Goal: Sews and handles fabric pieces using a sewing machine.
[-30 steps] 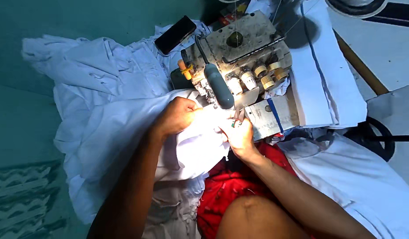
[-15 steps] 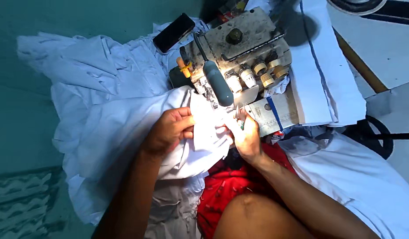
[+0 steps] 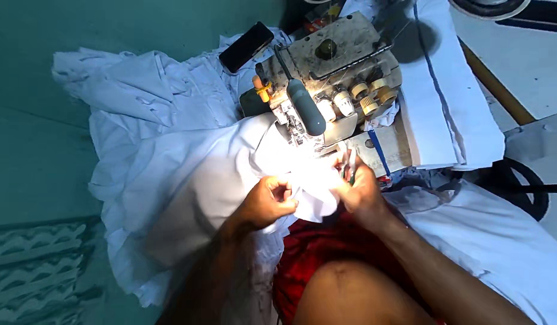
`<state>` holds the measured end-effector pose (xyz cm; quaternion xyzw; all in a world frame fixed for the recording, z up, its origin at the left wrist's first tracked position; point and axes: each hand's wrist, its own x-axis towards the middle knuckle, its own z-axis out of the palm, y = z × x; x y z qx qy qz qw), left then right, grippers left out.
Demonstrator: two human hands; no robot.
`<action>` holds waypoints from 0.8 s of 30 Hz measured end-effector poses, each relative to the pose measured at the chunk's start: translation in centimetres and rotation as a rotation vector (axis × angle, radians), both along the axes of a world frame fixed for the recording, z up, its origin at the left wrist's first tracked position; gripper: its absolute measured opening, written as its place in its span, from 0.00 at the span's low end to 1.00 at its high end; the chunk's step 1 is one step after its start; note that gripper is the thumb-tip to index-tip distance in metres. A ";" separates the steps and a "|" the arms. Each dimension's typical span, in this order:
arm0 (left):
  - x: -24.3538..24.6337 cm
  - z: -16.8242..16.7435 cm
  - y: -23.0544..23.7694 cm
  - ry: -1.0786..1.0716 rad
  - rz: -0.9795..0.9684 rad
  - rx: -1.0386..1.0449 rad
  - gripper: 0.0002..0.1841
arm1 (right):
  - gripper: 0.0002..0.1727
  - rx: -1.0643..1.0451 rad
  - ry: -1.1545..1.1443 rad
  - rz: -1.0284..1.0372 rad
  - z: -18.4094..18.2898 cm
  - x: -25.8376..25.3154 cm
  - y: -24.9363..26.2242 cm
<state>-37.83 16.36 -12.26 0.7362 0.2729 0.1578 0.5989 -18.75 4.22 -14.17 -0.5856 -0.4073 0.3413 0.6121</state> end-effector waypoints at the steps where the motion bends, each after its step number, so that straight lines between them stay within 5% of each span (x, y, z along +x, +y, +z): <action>1: 0.0 0.0 0.8 -0.100 -0.019 -0.185 0.10 | 0.19 -0.007 -0.139 0.061 0.1 0.0 -0.1; 3: 0.0 0.2 2.6 -0.266 -0.040 -0.299 0.08 | 0.26 0.016 -0.436 0.090 -0.4 -0.6 0.0; 5: 0.1 1.1 4.5 -0.282 -0.042 -0.125 0.08 | 0.23 0.050 -0.596 0.044 -1.7 -1.0 0.3; 12: -1.1 4.2 8.1 0.089 -0.070 0.417 0.01 | 0.05 0.116 -0.303 -0.129 -5.3 -0.3 1.3; 20: 0.4 2.8 9.3 0.287 0.282 0.525 0.06 | 0.06 -0.093 -0.216 -0.285 -6.3 -0.5 1.7; 24: 0.3 4.1 8.9 0.294 0.223 0.522 0.05 | 0.07 -0.035 -0.075 -0.208 -3.8 -1.4 0.1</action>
